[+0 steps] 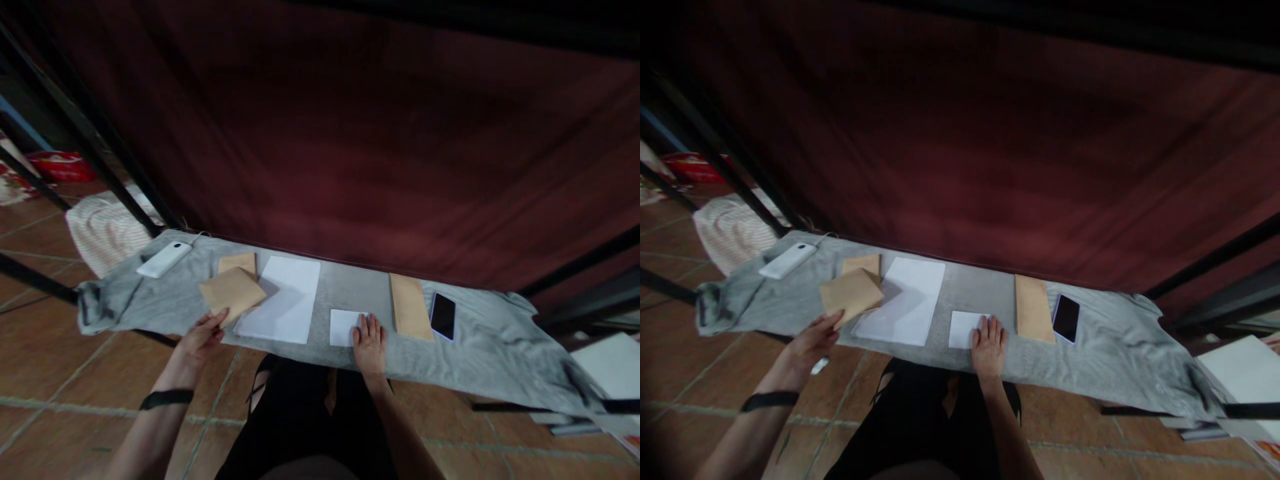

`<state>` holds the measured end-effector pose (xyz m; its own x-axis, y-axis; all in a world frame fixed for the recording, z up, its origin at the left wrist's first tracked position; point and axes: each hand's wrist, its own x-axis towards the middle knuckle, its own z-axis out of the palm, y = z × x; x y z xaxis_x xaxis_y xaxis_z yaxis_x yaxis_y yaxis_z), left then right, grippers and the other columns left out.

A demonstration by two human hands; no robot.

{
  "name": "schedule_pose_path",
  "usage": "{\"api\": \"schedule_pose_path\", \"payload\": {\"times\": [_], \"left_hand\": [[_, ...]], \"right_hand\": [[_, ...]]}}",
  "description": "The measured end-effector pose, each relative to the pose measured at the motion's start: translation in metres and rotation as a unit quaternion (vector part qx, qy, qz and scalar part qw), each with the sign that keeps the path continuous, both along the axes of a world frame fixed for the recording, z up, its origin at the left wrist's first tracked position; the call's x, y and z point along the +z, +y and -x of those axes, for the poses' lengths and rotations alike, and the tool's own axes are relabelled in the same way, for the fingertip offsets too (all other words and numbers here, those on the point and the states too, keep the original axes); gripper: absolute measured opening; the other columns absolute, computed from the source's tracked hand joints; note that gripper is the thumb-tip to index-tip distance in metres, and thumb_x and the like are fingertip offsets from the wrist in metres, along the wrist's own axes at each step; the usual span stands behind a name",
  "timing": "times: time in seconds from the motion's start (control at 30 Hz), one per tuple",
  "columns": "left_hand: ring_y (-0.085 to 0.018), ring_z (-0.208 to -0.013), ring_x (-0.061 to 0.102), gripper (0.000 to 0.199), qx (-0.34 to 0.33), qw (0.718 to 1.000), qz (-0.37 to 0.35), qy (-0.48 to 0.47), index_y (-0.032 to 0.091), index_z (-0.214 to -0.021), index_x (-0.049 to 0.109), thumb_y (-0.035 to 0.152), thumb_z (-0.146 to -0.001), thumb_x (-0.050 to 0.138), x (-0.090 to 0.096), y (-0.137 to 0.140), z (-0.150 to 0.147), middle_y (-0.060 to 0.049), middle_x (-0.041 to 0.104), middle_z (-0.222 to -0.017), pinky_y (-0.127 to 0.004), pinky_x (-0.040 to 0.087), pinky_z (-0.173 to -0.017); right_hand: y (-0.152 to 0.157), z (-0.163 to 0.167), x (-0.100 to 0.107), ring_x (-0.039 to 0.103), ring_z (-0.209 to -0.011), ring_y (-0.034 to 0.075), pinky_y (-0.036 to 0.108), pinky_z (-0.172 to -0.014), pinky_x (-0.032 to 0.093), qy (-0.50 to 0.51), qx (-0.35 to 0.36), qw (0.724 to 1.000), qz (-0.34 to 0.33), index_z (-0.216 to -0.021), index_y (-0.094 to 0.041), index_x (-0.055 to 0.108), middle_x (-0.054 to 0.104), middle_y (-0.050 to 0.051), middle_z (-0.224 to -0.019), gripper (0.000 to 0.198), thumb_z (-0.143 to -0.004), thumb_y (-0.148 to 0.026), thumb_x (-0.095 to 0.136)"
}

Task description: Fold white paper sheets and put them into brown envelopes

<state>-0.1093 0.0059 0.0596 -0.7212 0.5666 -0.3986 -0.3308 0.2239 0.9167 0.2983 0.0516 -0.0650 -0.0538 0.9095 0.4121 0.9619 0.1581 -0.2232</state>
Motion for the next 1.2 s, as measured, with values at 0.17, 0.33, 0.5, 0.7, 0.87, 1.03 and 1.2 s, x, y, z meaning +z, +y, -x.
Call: {"api": "schedule_pose_path", "payload": {"times": [0.17, 0.33, 0.5, 0.7, 0.87, 1.03, 1.2], "left_hand": [[-0.004, -0.045, 0.049, 0.039, -0.094, 0.981, -0.089, -0.148, 0.019, -0.067, 0.054, 0.016, -0.049, 0.088, -0.011, -0.013, -0.086, 0.009, 0.059, -0.062, -0.016, 0.034, -0.041], [-0.007, -0.057, 0.06, 0.042, -0.154, 0.974, -0.08, -0.145, 0.02, -0.066, 0.054, 0.03, -0.049, 0.092, -0.031, -0.02, -0.166, 0.008, 0.062, -0.065, -0.017, 0.042, -0.051], [-0.013, -0.068, 0.067, 0.039, -0.195, 0.963, -0.076, -0.169, 0.021, -0.071, 0.06, 0.033, -0.052, 0.092, -0.052, -0.024, -0.2, 0.003, 0.07, -0.075, -0.024, 0.052, -0.061], [-0.013, -0.067, 0.069, 0.026, -0.203, 0.942, -0.055, -0.262, 0.021, -0.077, 0.063, 0.022, -0.064, 0.086, -0.066, -0.028, -0.206, 0.002, 0.073, -0.08, -0.024, 0.055, -0.06], [-0.01, -0.062, 0.065, 0.026, -0.232, 0.921, -0.034, -0.312, 0.018, -0.084, 0.066, 0.014, -0.066, 0.084, -0.047, -0.033, -0.215, 0.002, 0.072, -0.08, -0.021, 0.052, -0.056], [-0.016, -0.065, 0.066, 0.027, -0.385, 0.908, 0.03, -0.163, 0.018, -0.084, 0.068, 0.042, -0.076, 0.078, -0.048, -0.049, -0.213, -0.003, 0.07, -0.074, -0.026, 0.052, -0.059], [-0.032, -0.119, 0.061, 0.042, -0.457, 0.801, -0.092, 0.376, 0.021, -0.119, 0.064, 0.042, -0.082, 0.067, -0.046, -0.04, -0.193, -0.013, 0.067, -0.126, -0.048, 0.05, -0.099]], "right_hand": [[-0.01, 0.02, 0.018, 0.034, -0.145, 0.03, 0.054, -0.117, 0.03, 0.157, 0.028, 0.987, 0.023, -0.142, -0.012, 0.053, 0.046, 0.018, -0.153, 0.054, -0.104, -0.042, 0.029], [-0.028, 0.062, 0.043, 0.062, -0.12, 0.025, 0.04, -0.099, 0.053, 0.508, 0.085, 0.832, 0.205, -0.139, -0.02, 0.054, 0.062, 0.012, -0.136, 0.062, -0.096, -0.062, 0.039], [-0.038, 0.072, 0.065, 0.07, -0.081, 0.023, 0.035, -0.071, 0.059, 0.682, 0.091, 0.662, 0.298, -0.113, -0.021, 0.066, 0.074, 0.004, -0.096, 0.052, -0.076, -0.057, 0.069], [-0.045, 0.06, 0.087, 0.068, -0.072, 0.02, 0.035, -0.07, 0.058, 0.74, 0.085, 0.592, 0.308, -0.094, -0.02, 0.07, 0.073, 0.0, -0.085, 0.038, -0.067, -0.046, 0.076], [-0.046, 0.058, 0.087, 0.068, -0.075, 0.02, 0.032, -0.068, 0.057, 0.74, 0.076, 0.581, 0.329, -0.093, -0.02, 0.071, 0.074, 0.001, -0.085, 0.035, -0.066, -0.042, 0.076], [-0.037, 0.046, 0.075, 0.068, -0.089, 0.022, 0.035, -0.083, 0.055, 0.652, 0.082, 0.715, 0.24, -0.092, -0.023, 0.072, 0.075, 0.0, -0.087, 0.023, -0.076, -0.039, 0.065], [-0.035, 0.025, 0.063, 0.067, -0.098, 0.022, 0.037, -0.093, 0.052, 0.587, 0.099, 0.775, 0.212, -0.103, -0.023, 0.07, 0.076, 0.002, -0.1, 0.026, -0.083, -0.034, 0.057]]}}
